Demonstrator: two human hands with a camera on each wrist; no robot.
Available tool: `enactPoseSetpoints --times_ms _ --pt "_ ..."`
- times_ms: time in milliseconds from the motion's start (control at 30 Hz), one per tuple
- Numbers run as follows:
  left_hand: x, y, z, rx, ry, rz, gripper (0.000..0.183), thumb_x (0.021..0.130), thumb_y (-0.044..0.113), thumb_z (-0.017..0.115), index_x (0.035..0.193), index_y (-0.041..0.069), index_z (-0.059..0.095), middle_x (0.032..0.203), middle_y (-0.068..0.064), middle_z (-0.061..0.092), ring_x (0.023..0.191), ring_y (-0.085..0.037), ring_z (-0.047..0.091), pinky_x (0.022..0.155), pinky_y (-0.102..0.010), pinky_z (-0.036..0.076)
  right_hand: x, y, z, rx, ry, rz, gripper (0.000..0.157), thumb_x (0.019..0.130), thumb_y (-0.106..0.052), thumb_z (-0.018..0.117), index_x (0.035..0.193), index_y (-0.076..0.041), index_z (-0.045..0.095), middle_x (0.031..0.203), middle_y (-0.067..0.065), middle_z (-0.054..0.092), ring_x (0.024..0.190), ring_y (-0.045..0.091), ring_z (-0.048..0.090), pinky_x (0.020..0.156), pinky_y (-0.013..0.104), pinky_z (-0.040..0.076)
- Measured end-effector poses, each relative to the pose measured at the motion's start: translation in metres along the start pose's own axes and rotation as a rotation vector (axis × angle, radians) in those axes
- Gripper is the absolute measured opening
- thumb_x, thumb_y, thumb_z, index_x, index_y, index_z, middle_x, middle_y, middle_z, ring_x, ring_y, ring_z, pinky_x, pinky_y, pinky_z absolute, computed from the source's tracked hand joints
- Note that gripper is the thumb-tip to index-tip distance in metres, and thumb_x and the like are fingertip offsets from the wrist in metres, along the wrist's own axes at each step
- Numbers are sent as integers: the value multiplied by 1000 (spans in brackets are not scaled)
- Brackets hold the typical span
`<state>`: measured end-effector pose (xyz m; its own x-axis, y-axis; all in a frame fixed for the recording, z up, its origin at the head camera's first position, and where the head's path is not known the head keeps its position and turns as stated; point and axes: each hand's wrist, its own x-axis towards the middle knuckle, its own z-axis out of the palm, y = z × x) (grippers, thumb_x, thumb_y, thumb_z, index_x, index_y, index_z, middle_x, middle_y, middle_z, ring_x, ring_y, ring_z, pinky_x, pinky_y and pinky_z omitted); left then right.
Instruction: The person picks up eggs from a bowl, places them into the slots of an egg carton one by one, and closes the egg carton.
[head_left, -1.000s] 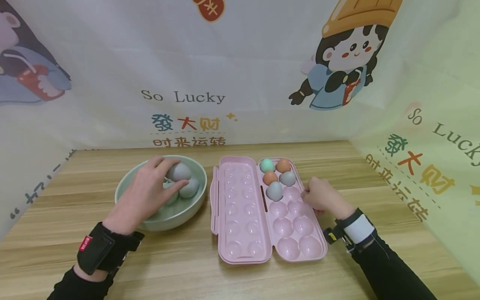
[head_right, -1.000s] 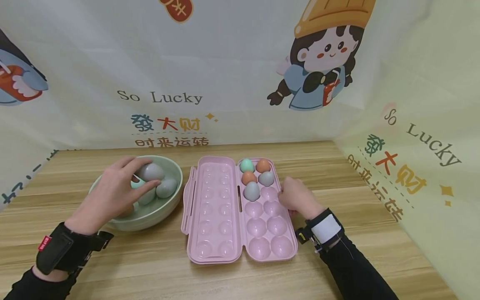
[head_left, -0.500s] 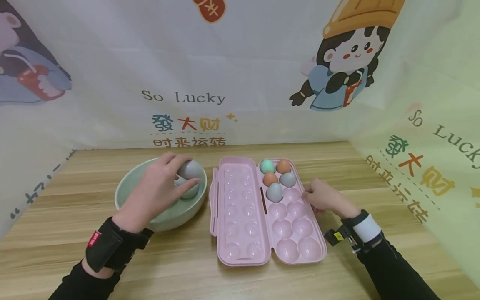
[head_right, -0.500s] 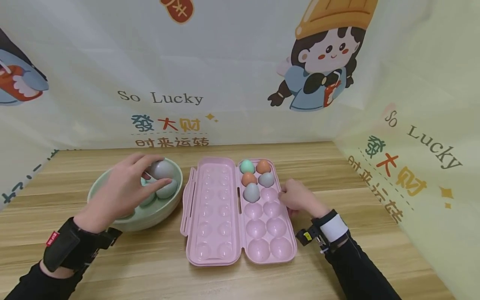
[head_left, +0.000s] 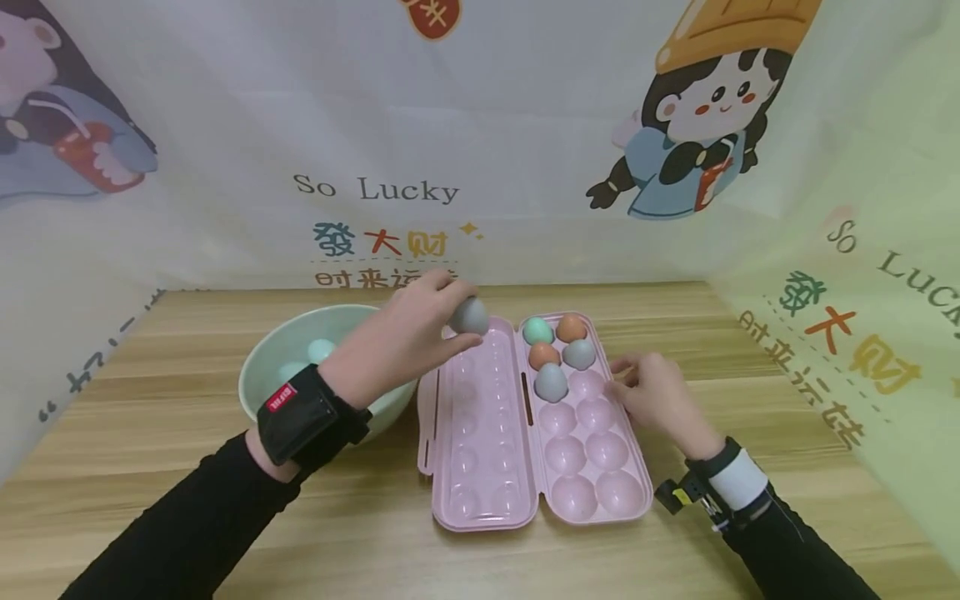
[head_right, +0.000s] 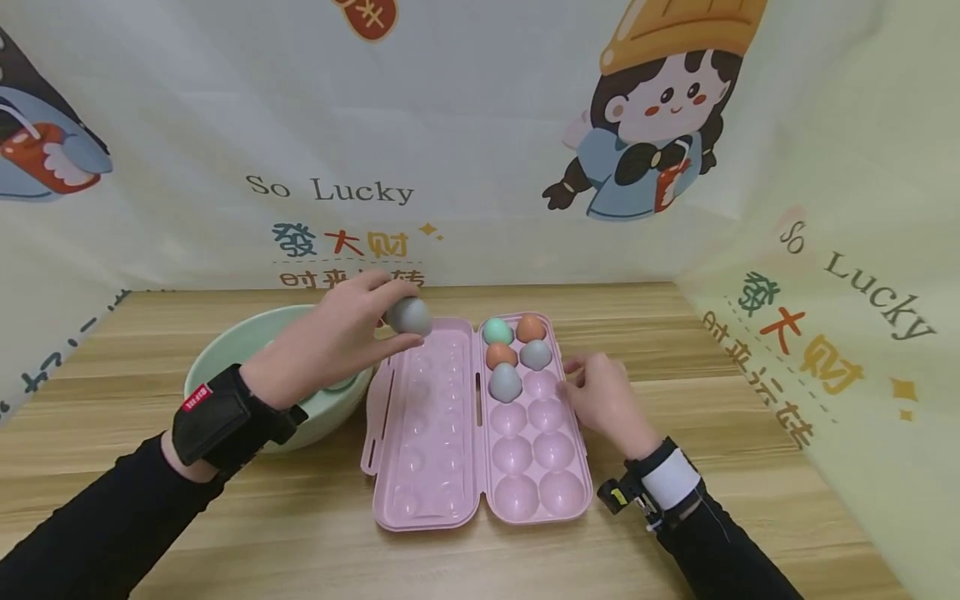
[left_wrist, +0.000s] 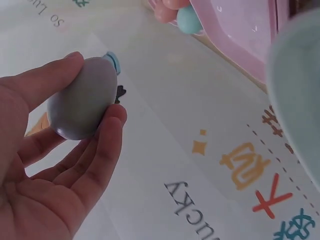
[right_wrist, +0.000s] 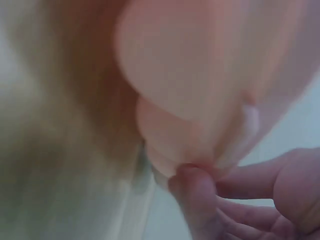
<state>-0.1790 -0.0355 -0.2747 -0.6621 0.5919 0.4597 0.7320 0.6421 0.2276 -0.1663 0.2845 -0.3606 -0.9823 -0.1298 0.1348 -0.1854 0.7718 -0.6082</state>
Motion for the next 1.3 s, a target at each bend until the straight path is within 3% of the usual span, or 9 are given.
enactPoseSetpoints --times_ms 133,267,467,667,767,1000,1067,1133,1300 --pt "19 11 5 14 -75 32 39 85 20 79 117 2 64 103 -11 56 86 -21 57 74 -32 50 -5 7 6 -46 77 -65 24 86 -1 68 107 10 70 78 14 70 56 14 60 49 30 50" --pt "38 23 9 50 -159 83 36 86 19 78 114 2 64 98 -10 54 84 -21 55 72 -32 49 -10 11 6 -21 77 -83 24 86 2 62 107 9 71 72 11 68 48 13 55 43 29 44" --pt "67 39 16 105 -283 102 31 89 18 74 115 4 64 101 -11 55 86 -20 54 70 -30 48 -14 13 3 128 8 5 32 86 1 58 115 11 67 73 12 69 46 20 61 42 32 49" --pt "91 51 35 155 -392 123 30 90 18 72 116 5 64 105 -11 58 91 -21 57 75 -30 50 -16 14 2 224 -34 67 37 85 2 59 121 12 63 75 13 69 51 25 63 47 33 52" --pt "98 54 45 141 -433 112 28 90 18 71 114 4 63 104 -11 56 89 -20 56 72 -28 49 -18 14 2 270 -44 83 39 85 3 60 122 14 61 76 14 69 52 26 63 48 35 53" --pt "107 56 61 9 -527 22 20 89 5 64 107 5 57 90 -9 54 53 -16 58 46 -25 47 -21 12 4 312 -35 88 39 86 3 59 123 15 59 74 14 68 51 24 63 48 36 54" --pt "108 56 65 -3 -541 7 20 88 3 63 106 6 55 89 -9 54 51 -16 57 44 -25 47 -21 12 4 322 -35 82 38 87 3 59 123 15 59 73 15 67 51 25 63 47 36 54" --pt "110 57 70 9 -543 10 21 87 3 63 106 7 55 90 -8 54 55 -16 57 45 -25 47 -22 12 4 334 -37 80 38 88 4 59 124 15 58 73 15 67 52 24 63 48 36 54" --pt "114 60 83 109 -503 89 27 84 7 70 110 7 62 97 -4 57 80 -17 57 63 -27 46 -23 13 4 361 -61 82 36 90 4 59 123 18 57 73 16 67 54 24 64 49 37 55"
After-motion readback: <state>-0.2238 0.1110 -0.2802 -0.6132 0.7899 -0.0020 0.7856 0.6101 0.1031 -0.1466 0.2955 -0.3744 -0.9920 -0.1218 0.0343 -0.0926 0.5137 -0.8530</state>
